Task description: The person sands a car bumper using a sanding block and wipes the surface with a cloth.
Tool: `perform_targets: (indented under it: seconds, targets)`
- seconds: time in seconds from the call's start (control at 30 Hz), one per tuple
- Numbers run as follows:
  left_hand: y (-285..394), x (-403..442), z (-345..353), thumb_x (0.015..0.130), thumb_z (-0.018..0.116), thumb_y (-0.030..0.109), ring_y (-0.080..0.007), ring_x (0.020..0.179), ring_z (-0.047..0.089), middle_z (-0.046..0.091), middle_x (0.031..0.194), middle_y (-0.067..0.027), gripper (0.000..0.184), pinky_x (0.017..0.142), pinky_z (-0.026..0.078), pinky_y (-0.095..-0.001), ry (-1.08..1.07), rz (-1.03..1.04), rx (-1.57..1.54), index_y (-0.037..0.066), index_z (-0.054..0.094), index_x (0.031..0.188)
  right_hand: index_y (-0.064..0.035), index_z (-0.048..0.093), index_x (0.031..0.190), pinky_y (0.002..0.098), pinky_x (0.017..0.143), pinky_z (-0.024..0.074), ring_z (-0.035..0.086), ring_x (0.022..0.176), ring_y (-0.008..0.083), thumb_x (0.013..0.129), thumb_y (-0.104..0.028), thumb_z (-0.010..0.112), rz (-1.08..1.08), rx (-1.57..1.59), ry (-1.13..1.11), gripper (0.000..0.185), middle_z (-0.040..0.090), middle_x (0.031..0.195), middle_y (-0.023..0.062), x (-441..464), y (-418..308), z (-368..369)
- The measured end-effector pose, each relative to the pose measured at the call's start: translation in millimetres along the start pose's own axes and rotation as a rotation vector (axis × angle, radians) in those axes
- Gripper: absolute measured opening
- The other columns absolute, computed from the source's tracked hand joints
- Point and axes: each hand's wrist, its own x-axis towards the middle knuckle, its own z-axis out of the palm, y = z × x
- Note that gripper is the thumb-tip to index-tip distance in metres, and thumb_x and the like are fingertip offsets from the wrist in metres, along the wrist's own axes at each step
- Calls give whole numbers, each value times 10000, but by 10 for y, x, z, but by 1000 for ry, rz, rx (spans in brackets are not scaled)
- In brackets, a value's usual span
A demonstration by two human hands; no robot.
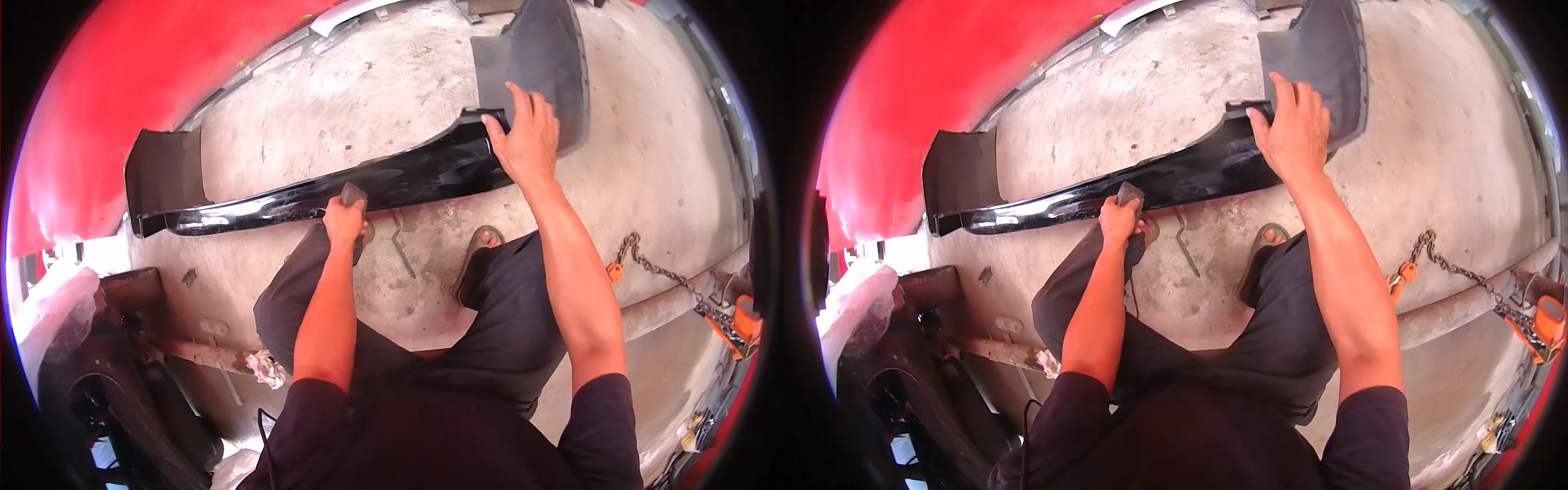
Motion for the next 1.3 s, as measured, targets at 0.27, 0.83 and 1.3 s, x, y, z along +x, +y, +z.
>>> perform_targets:
  seconds: [0.27,0.83,1.3]
  targets:
    - [-356,185,334,782,717,267,-443,1006,651,668,1026,-308,468,901,504,-484,44,-20,145,-43,608,1116,-33,583,1264,449,1021,415,551,1174,369,893,-427,618,-304,380,-818,542,613,1232,187,20,-1060,1111]
    - [-195,-173,270,871,655,223,-506,918,632,659,929,-324,477,820,495,-541,58,-12,142,-10,468,1241,-32,657,1242,410,978,459,603,1130,305,743,-705,699,-164,223,-1934,839,626,1270,156,-86,-1662,2903]
    - [-134,-149,392,865,641,205,-474,918,638,642,1025,-277,390,804,502,-555,-84,-39,338,26,435,1143,5,651,1233,407,1007,430,574,1166,311,794,-717,626,-38,198,-2023,845,606,1295,184,-183,-1622,2975]
